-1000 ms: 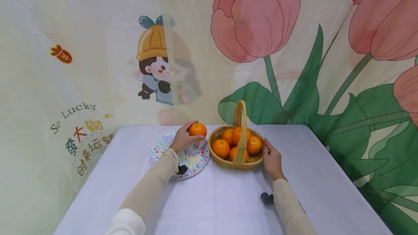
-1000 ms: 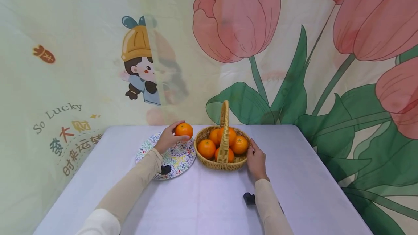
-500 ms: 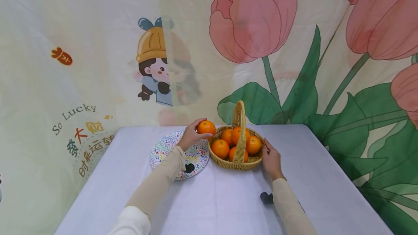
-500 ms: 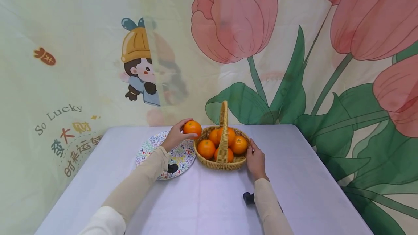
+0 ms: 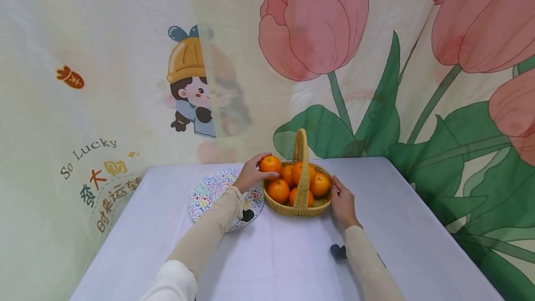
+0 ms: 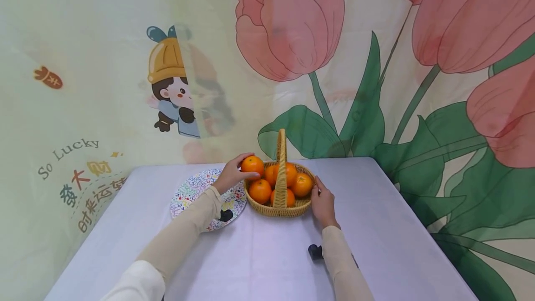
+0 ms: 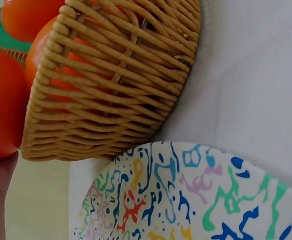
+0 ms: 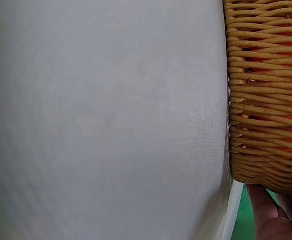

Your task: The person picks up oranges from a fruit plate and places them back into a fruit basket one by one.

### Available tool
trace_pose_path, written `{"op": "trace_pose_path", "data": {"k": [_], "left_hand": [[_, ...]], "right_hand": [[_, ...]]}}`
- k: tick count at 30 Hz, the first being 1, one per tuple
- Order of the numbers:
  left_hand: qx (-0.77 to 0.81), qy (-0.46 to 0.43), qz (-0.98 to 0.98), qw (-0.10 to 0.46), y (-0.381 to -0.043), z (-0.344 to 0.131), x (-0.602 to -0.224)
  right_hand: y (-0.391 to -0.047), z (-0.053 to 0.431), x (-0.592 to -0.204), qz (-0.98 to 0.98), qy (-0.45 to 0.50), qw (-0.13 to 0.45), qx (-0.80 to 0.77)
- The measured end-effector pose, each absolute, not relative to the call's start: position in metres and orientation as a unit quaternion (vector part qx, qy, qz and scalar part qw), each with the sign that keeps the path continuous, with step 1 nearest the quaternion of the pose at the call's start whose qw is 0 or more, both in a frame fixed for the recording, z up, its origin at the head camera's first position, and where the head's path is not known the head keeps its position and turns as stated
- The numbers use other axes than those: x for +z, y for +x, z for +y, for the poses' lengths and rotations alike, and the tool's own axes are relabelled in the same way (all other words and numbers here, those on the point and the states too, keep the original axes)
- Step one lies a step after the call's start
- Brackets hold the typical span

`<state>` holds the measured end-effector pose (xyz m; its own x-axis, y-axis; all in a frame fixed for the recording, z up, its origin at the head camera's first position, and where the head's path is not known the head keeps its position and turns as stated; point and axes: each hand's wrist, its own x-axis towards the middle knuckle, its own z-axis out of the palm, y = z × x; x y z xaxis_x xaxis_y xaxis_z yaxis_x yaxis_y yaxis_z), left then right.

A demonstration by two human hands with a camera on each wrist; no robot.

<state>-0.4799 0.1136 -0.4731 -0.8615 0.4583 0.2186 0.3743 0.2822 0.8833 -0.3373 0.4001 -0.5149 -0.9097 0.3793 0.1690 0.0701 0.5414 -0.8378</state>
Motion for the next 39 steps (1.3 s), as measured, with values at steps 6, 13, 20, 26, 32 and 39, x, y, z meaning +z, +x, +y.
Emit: {"op": "trace_pose_path", "data": {"k": [6, 13, 20, 26, 32, 39], "left_hand": [[0.548, 0.260, 0.794, 0.039, -0.482, 0.119, -0.478], [0.546, 0.255, 0.797, 0.042, -0.482, 0.122, -0.479], [0.548, 0.246, 0.798, 0.057, -0.486, 0.124, -0.482], [0.549, 0.244, 0.798, 0.056, -0.488, 0.126, -0.484], [0.542, 0.252, 0.799, 0.063, -0.489, 0.130, -0.484], [0.505, 0.284, 0.813, 0.054, -0.490, 0.134, -0.487]], "right_hand": [[-0.338, 0.400, -0.514, -0.863, -0.126, 0.172, 0.457], [-0.337, 0.397, -0.511, -0.859, -0.123, 0.164, 0.468], [-0.338, 0.398, -0.512, -0.860, -0.126, 0.157, 0.469], [-0.338, 0.398, -0.512, -0.857, -0.135, 0.149, 0.475], [-0.338, 0.399, -0.512, -0.856, -0.132, 0.154, 0.475], [-0.338, 0.402, -0.515, -0.852, -0.137, 0.158, 0.480]]}}
